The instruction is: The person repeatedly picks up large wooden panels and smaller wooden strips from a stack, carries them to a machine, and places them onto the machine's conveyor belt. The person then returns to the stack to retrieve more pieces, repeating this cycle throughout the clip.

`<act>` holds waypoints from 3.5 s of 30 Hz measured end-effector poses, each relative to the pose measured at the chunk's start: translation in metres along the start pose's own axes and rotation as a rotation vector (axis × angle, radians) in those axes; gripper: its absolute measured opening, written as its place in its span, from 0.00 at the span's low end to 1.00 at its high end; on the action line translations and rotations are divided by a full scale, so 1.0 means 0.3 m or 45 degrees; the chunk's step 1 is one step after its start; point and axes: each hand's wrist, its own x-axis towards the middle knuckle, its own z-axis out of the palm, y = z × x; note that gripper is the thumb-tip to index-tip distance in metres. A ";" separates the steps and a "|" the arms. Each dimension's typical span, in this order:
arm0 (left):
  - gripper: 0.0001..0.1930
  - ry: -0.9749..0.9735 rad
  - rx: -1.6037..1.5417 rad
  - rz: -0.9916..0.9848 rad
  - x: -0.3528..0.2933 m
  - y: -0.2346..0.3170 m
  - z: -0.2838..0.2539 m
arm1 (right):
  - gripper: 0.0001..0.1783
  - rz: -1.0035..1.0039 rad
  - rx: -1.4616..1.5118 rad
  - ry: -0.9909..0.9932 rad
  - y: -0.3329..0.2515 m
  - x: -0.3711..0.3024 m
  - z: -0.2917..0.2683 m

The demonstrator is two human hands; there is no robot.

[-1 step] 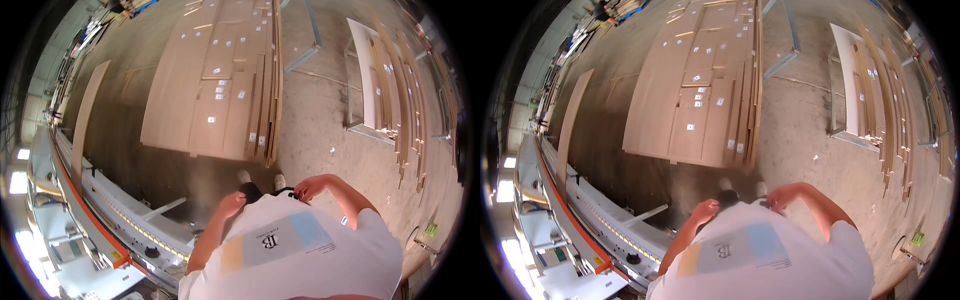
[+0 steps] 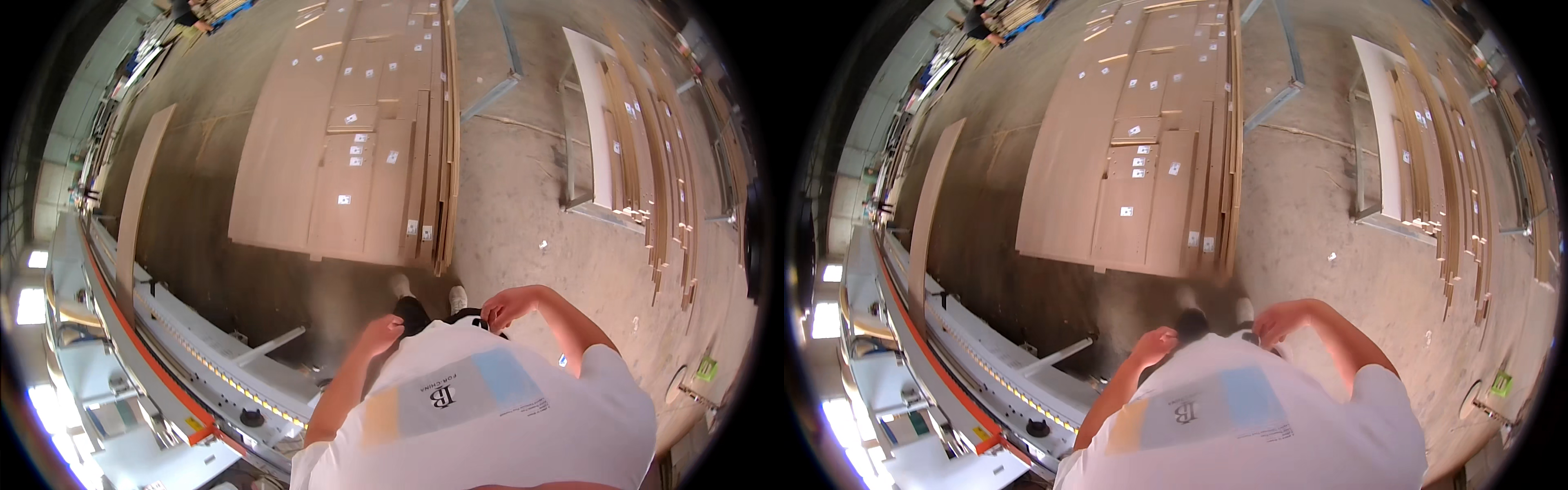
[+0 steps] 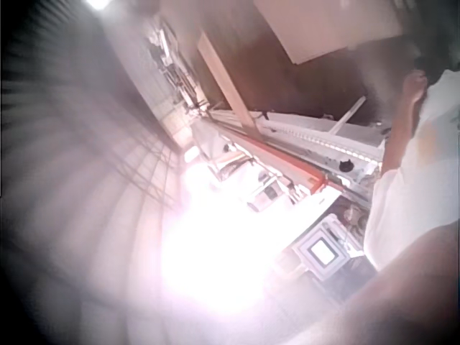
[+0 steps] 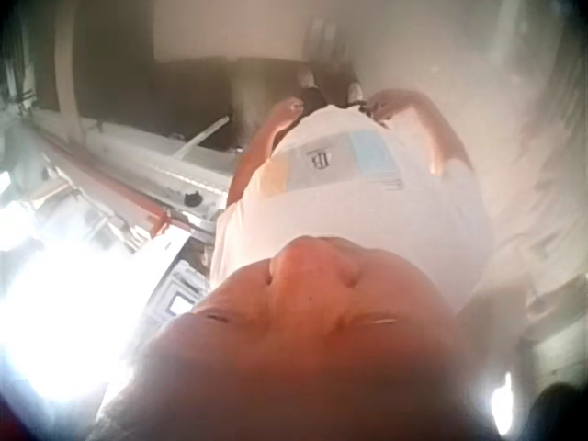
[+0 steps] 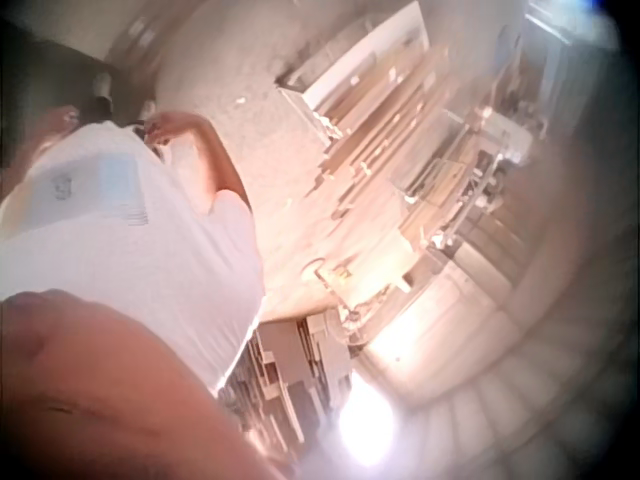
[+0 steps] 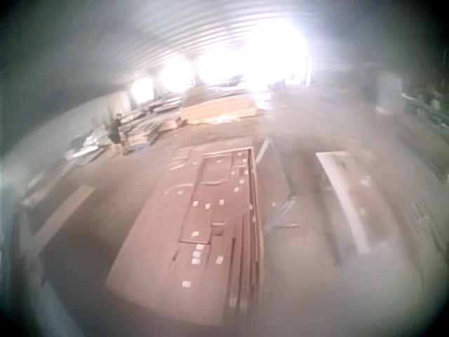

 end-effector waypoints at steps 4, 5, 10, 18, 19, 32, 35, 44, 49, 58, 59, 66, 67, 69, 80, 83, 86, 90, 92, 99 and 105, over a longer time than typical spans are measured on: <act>0.18 -0.076 0.248 0.316 0.319 -0.222 0.043 | 0.17 0.034 0.030 0.551 0.152 0.213 -0.094; 0.17 -0.197 0.221 0.183 0.387 -0.219 0.035 | 0.19 0.131 -0.287 0.785 0.160 0.272 -0.103; 0.16 -0.321 0.573 0.162 0.772 -0.310 0.009 | 0.19 0.351 -0.143 1.057 0.284 0.677 -0.149; 0.23 -0.183 0.651 0.088 1.372 -0.245 -0.045 | 0.16 0.436 0.014 1.380 0.282 1.203 -0.384; 0.28 -0.118 0.587 0.128 1.410 -0.226 -0.049 | 0.21 0.400 0.147 1.430 0.308 1.269 -0.420; 0.46 0.020 0.745 -0.139 1.618 -0.063 0.062 | 0.40 0.809 0.065 1.441 0.252 1.488 -0.606; 0.45 -0.035 0.711 -0.134 1.619 -0.083 0.046 | 0.38 0.799 0.086 1.482 0.289 1.496 -0.583; 0.46 0.030 0.662 -0.018 1.620 -0.076 0.080 | 0.40 0.763 0.445 1.826 0.309 1.527 -0.537; 0.50 0.137 0.523 -0.025 1.649 -0.089 0.106 | 0.45 0.360 0.786 1.668 0.451 1.517 -0.467; 0.37 -0.275 0.445 0.550 1.561 -0.084 -0.041 | 0.40 0.063 1.246 1.312 0.395 1.411 -0.457; 0.34 -0.267 0.329 0.437 1.595 -0.067 -0.069 | 0.41 0.130 1.198 1.274 0.402 1.419 -0.464; 0.26 0.621 0.697 0.672 2.369 0.237 -0.501 | 0.27 0.057 1.251 1.404 0.282 1.366 -0.403; 0.31 0.827 0.809 0.695 2.514 0.248 -0.572 | 0.27 -0.004 1.297 1.338 0.280 1.360 -0.405; 0.42 0.883 0.943 0.511 2.675 0.420 -0.635 | 0.26 0.080 1.229 1.304 0.291 1.358 -0.389; 0.54 0.728 0.824 0.006 2.887 0.690 -0.596 | 0.37 0.226 1.173 1.321 0.313 1.331 -0.337; 0.53 0.784 0.734 0.020 2.865 0.686 -0.664 | 0.37 0.295 1.058 1.373 0.257 1.265 -0.390; 0.55 0.731 0.630 0.151 2.773 0.676 -0.720 | 0.33 0.332 0.958 1.322 0.252 1.241 -0.413; 0.54 0.644 0.406 0.368 2.505 0.512 -0.698 | 0.25 0.104 1.331 1.219 0.293 1.287 -0.394; 0.53 0.599 0.320 0.478 2.262 0.429 -0.602 | 0.23 0.043 1.392 1.277 0.253 1.295 -0.385; 0.53 0.446 0.263 0.324 1.369 0.196 -0.260 | 0.22 -0.145 1.375 1.259 0.162 1.370 -0.319; 0.55 0.366 0.273 0.183 0.863 0.175 -0.173 | 0.33 -0.413 1.700 1.053 0.008 1.236 -0.295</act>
